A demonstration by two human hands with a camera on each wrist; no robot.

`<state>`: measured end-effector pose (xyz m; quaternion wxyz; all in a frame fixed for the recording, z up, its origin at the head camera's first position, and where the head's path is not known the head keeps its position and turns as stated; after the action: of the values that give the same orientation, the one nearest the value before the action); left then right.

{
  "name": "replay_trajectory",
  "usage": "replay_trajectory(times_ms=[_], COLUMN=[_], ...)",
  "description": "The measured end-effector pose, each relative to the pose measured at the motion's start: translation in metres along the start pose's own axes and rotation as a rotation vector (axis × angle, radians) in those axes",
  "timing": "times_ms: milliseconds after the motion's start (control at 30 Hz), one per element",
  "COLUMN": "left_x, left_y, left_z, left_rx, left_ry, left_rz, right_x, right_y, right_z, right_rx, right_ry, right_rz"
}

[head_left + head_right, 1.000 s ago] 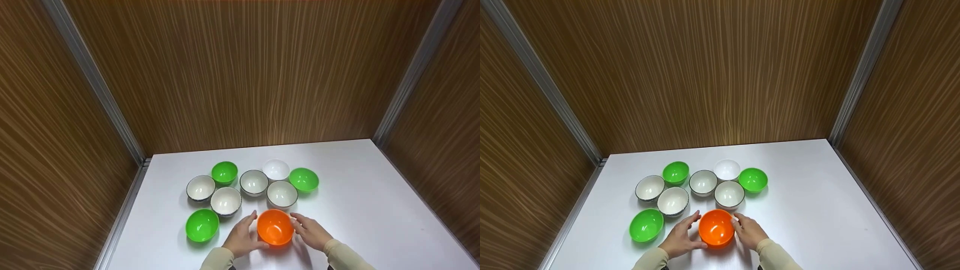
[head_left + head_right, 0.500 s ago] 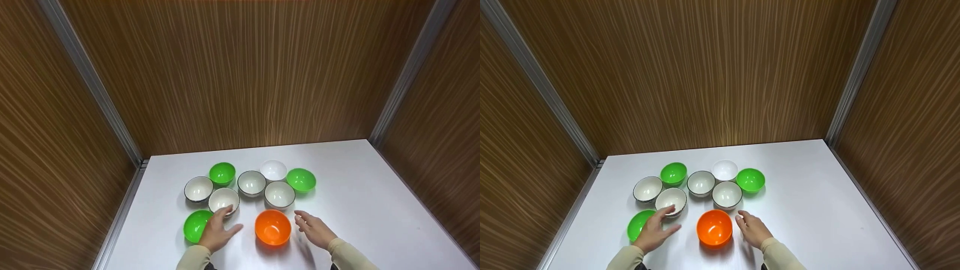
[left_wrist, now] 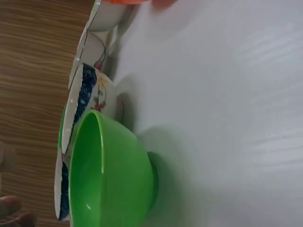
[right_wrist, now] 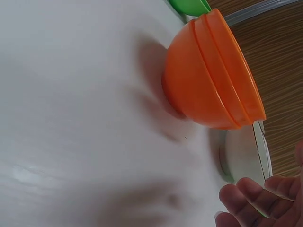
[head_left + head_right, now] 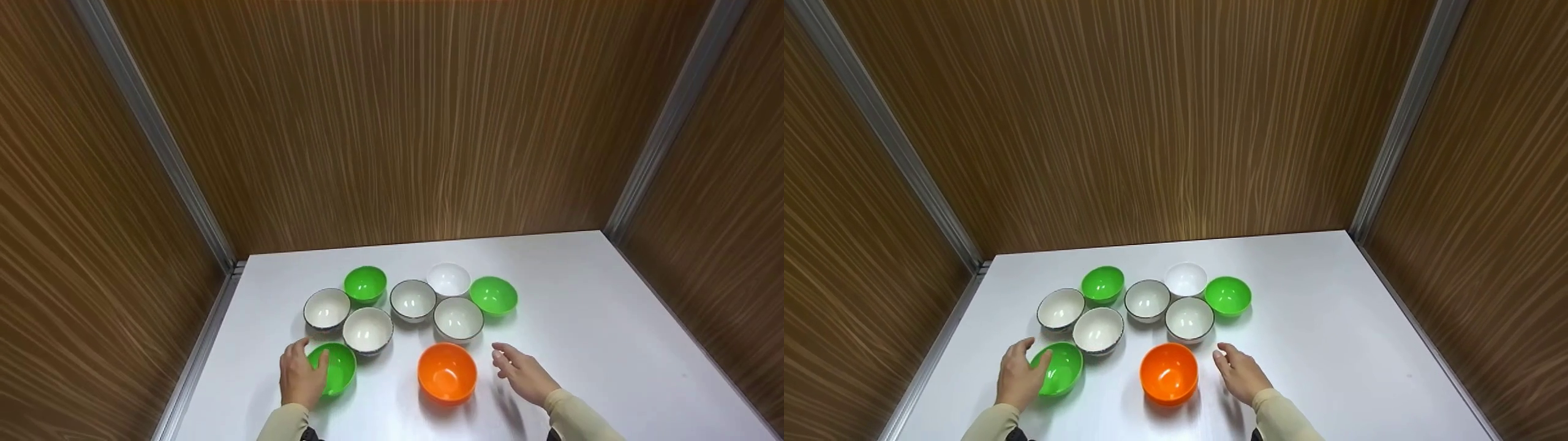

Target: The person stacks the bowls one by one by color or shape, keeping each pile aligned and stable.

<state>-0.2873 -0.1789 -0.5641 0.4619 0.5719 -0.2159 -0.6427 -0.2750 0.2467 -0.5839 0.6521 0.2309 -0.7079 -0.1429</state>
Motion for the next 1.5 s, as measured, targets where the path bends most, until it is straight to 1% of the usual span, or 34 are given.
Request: replay_trajectory(times_ms=[100, 200, 300, 367, 433, 500, 600, 667, 767, 867, 933, 1000, 1133, 1233, 1300, 1367, 1433, 1500], left_x=[0.018, 0.029, 0.034, 0.036, 0.038, 0.038, 0.039, 0.038, 0.036, 0.033, 0.031, 0.028, 0.022, 0.018, 0.016, 0.013, 0.012, 0.011], left_y=[-0.007, -0.015, -0.023, -0.027, -0.03, -0.032, -0.033, -0.033, -0.034, -0.037, -0.039, -0.04, -0.043, -0.044, -0.045, -0.045, -0.046, -0.047], left_z=[0.0, -0.002, -0.004, -0.005, -0.007, -0.008, -0.01, -0.012, -0.016, -0.02, -0.022, -0.024, -0.028, -0.031, -0.033, -0.034, -0.035, -0.036], left_rx=[0.046, 0.12, 0.195, 0.236, 0.267, 0.282, 0.288, 0.287, 0.316, 0.353, 0.373, 0.37, 0.357, 0.347, 0.358, 0.366, 0.384, 0.407], left_ry=[0.071, 0.121, 0.156, 0.166, 0.174, 0.174, 0.163, 0.154, 0.152, 0.154, 0.146, 0.128, 0.072, 0.035, 0.03, 0.022, 0.022, 0.03], left_rz=[0.022, 0.032, 0.03, 0.03, 0.022, 0.006, -0.024, -0.041, -0.053, -0.065, -0.071, -0.079, -0.096, -0.112, -0.12, -0.131, -0.139, -0.147], right_x=[-0.003, -0.006, -0.008, -0.009, -0.008, -0.005, 0.005, 0.016, 0.038, 0.063, 0.082, 0.099, 0.127, 0.14, 0.144, 0.145, 0.144, 0.143], right_y=[0.0, -0.001, -0.002, -0.002, -0.001, 0.001, 0.005, 0.008, 0.008, 0.0, -0.011, -0.025, -0.058, -0.083, -0.099, -0.114, -0.127, -0.137], right_z=[0.001, 0.001, 0.002, 0.002, 0.003, 0.003, 0.003, 0.002, -0.002, -0.008, -0.014, -0.02, -0.033, -0.04, -0.041, -0.04, -0.038, -0.034], right_rx=[-0.004, -0.005, -0.009, -0.017, -0.03, -0.052, -0.114, -0.168, -0.244, -0.277, -0.26, -0.213, -0.076, 0.026, 0.086, 0.134, 0.162, 0.168], right_ry=[-0.01, -0.023, -0.03, -0.034, -0.041, -0.037, 0.021, 0.083, 0.167, 0.233, 0.278, 0.325, 0.434, 0.483, 0.483, 0.464, 0.444, 0.411], right_rz=[0.009, 0.015, 0.014, 0.013, 0.012, 0.011, -0.004, -0.024, -0.046, -0.014, 0.022, 0.055, 0.081, 0.093, 0.114, 0.118, 0.125, 0.134])
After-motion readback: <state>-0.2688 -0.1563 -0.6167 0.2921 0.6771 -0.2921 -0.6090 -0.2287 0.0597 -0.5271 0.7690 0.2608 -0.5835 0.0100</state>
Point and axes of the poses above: each hand's wrist, its own z-axis towards the middle knuckle, its own y-axis out of the back of the hand, x = y × z, the point moved 6 cm from there along z, towards the middle knuckle, and after that the axes turned 9 degrees about z, right-handed, at the moved point
